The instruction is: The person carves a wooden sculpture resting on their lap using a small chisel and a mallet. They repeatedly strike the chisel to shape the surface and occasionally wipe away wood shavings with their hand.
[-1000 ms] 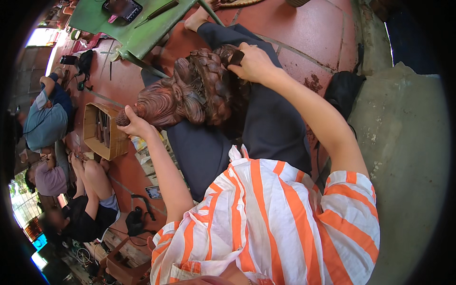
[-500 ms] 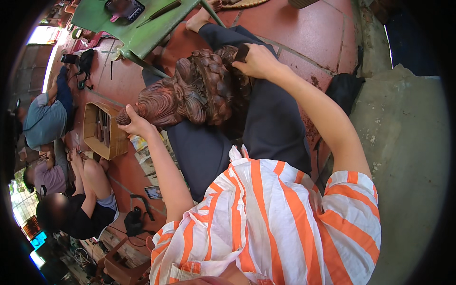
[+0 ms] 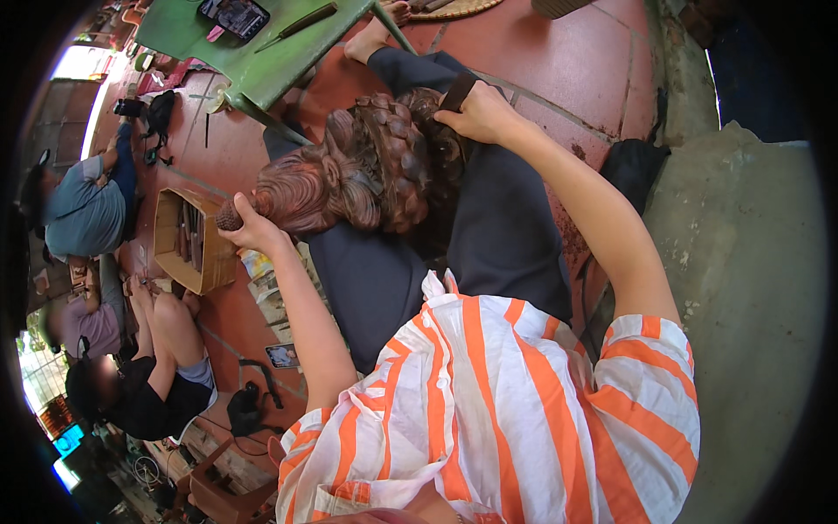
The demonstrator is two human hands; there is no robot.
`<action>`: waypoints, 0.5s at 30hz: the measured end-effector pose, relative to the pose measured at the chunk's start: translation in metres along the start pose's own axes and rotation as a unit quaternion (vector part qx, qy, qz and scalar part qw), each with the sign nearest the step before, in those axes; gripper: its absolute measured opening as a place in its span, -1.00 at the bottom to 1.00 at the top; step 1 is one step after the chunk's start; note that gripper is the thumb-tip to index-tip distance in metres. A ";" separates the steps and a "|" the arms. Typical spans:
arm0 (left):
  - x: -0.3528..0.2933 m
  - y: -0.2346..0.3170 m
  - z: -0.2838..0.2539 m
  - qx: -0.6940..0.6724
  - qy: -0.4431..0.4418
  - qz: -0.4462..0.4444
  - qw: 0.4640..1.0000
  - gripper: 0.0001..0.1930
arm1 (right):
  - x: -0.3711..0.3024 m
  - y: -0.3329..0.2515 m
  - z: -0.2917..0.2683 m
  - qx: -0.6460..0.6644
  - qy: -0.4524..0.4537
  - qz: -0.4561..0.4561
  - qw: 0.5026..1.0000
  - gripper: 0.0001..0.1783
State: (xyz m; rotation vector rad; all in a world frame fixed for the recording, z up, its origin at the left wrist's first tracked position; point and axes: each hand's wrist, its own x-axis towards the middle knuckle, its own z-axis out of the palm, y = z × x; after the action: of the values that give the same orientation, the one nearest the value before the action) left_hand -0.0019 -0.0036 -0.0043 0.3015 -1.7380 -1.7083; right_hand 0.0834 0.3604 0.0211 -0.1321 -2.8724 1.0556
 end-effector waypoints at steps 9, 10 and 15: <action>-0.005 0.012 0.004 -0.008 -0.005 -0.009 1.000 -0.18 | -0.009 -0.007 0.008 -0.084 0.037 -0.129 0.987 -0.77; -0.003 0.008 0.003 0.008 0.002 -0.001 1.000 -0.18 | -0.002 0.000 0.002 -0.034 0.015 -0.108 0.993 -0.78; -0.003 0.006 0.002 -0.006 -0.001 -0.024 1.000 -0.17 | 0.001 -0.002 -0.010 0.038 -0.018 -0.039 0.998 -0.79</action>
State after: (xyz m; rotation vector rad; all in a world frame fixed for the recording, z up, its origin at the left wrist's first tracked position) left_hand 0.0013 0.0005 0.0006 0.3393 -1.7347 -1.7522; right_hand 0.0834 0.3659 0.0303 0.0030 -2.8386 1.1624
